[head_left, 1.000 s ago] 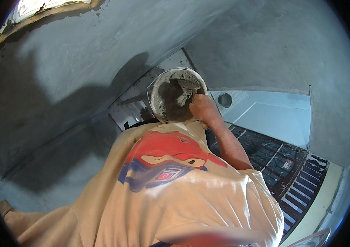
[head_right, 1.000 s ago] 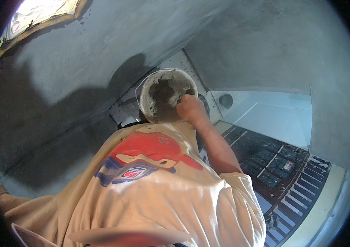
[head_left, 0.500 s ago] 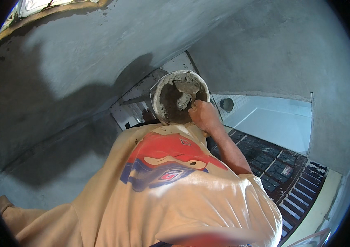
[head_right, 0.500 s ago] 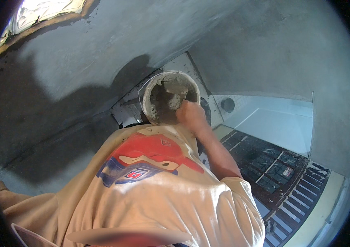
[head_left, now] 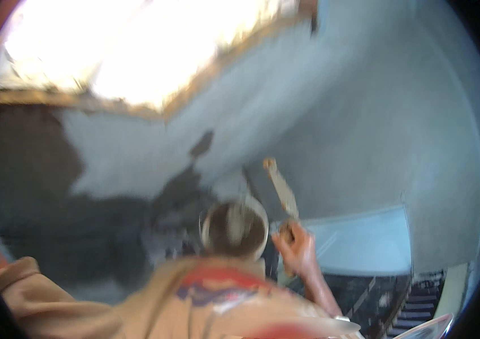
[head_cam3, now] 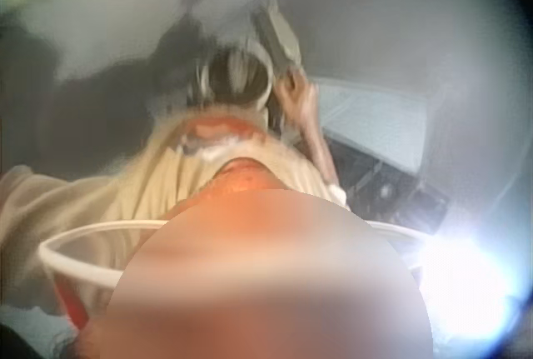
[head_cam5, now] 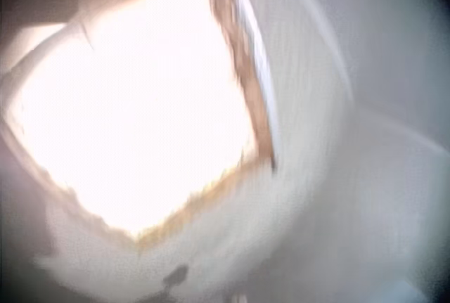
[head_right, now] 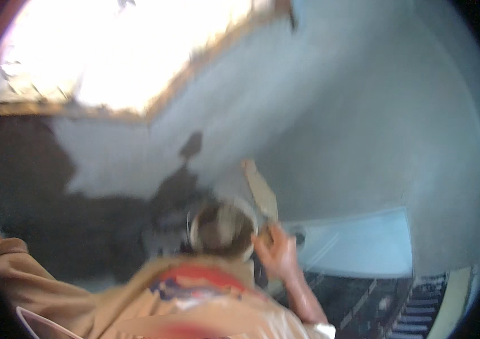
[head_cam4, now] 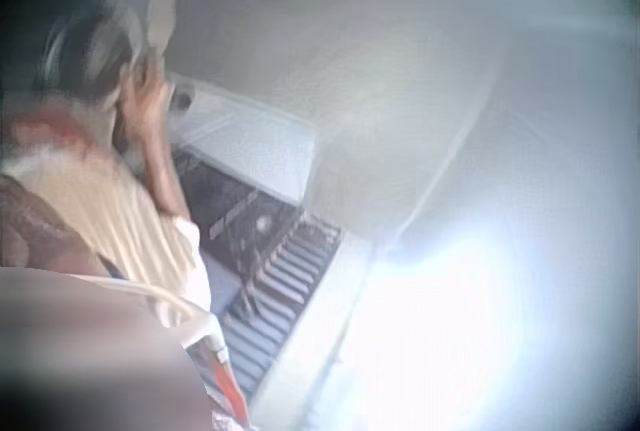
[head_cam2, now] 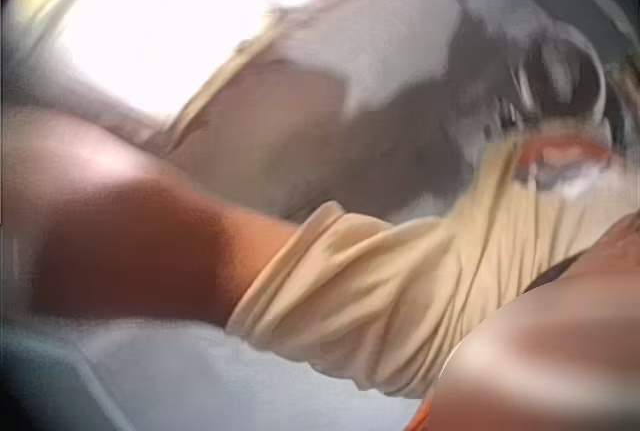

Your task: The person applies plaster to the ceiling around a square skylight using a trowel. They repeatedly scoop plaster from a bucket and smooth it along the skylight frame, working on different sides throughout the clip.

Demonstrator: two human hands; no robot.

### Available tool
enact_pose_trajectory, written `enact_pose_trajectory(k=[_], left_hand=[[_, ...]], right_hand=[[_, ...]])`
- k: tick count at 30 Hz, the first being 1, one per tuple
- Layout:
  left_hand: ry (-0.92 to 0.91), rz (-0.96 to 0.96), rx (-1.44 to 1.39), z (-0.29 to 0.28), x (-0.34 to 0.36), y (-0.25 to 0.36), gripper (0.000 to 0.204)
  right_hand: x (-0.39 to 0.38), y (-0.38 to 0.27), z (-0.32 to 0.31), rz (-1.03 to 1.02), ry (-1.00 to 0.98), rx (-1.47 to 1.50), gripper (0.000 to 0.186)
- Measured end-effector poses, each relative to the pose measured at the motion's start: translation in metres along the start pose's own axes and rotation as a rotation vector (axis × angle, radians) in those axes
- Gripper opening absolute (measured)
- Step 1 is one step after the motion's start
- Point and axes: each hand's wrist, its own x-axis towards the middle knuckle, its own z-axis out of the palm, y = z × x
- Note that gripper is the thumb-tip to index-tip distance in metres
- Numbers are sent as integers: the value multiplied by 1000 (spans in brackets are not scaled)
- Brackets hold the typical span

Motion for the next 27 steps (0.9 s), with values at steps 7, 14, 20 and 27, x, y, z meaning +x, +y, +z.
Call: enact_pose_trajectory(k=[7, 14, 20, 27], left_hand=[[-47, -18, 209, -97, 26, -53, 24], [-2, -98, 27, -109, 34, -74, 25], [44, -127, -9, -116, 28, -73, 26], [2, -136, 30, -114, 28, -71, 25]], right_hand=[[100, -151, -89, -334, 138, 201, 26], [166, -269, -153, -565, 101, 258, 23], [166, -302, -180, -500, 135, 278, 22], [163, -282, -179, -479, 202, 269, 22]])
